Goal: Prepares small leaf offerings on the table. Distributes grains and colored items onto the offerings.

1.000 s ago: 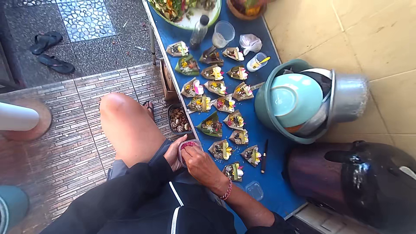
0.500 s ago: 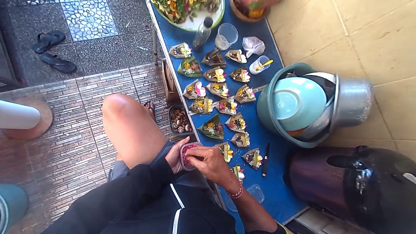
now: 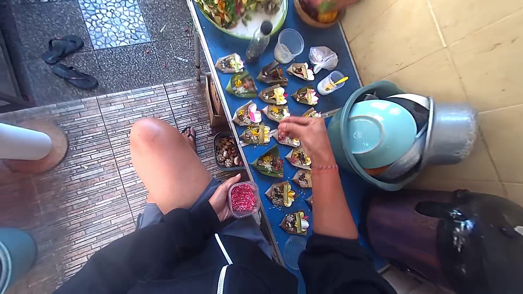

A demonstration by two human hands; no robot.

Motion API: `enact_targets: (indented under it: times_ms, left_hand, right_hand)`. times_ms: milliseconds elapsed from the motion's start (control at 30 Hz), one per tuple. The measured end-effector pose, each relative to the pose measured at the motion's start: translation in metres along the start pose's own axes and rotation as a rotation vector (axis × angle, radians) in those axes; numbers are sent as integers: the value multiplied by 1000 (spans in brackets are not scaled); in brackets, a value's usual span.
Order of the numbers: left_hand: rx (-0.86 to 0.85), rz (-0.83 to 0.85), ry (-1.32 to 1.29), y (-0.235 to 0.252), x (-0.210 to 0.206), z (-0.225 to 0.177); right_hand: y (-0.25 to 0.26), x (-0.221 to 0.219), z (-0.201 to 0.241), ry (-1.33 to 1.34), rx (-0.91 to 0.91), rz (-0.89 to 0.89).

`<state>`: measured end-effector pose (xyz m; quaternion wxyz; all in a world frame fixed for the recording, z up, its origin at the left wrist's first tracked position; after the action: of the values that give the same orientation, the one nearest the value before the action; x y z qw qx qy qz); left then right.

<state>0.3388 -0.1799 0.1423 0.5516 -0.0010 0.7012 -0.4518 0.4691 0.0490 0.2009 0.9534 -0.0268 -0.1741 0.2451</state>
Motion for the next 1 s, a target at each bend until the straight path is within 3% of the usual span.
enact_targets:
  times_ms: [133, 267, 633, 1000]
  left_hand:
    - [-5, 13, -11, 0, 0, -1]
    - [-5, -22, -13, 0, 1, -3]
    - [-16, 4, -24, -3, 4, -6]
    - [-17, -7, -26, -4, 4, -6]
  right_hand:
    - [70, 7, -30, -169, -63, -73]
    - [103, -1, -46, -450, -116, 5]
    - [113, -13, -36, -860, -46, 226]
    - [117, -16, -44, -866, -22, 184]
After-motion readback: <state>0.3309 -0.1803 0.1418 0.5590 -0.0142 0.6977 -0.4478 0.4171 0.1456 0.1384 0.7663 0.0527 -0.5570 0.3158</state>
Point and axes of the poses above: each hand's wrist, its own y-axis towards the middle knuckle, its own x-axis out of the back of the hand, z = x × y, the point moved 3 cm from there along y, towards the middle knuckle, and after that the axes turned 8 degrees about x, right-handed, at the moved point
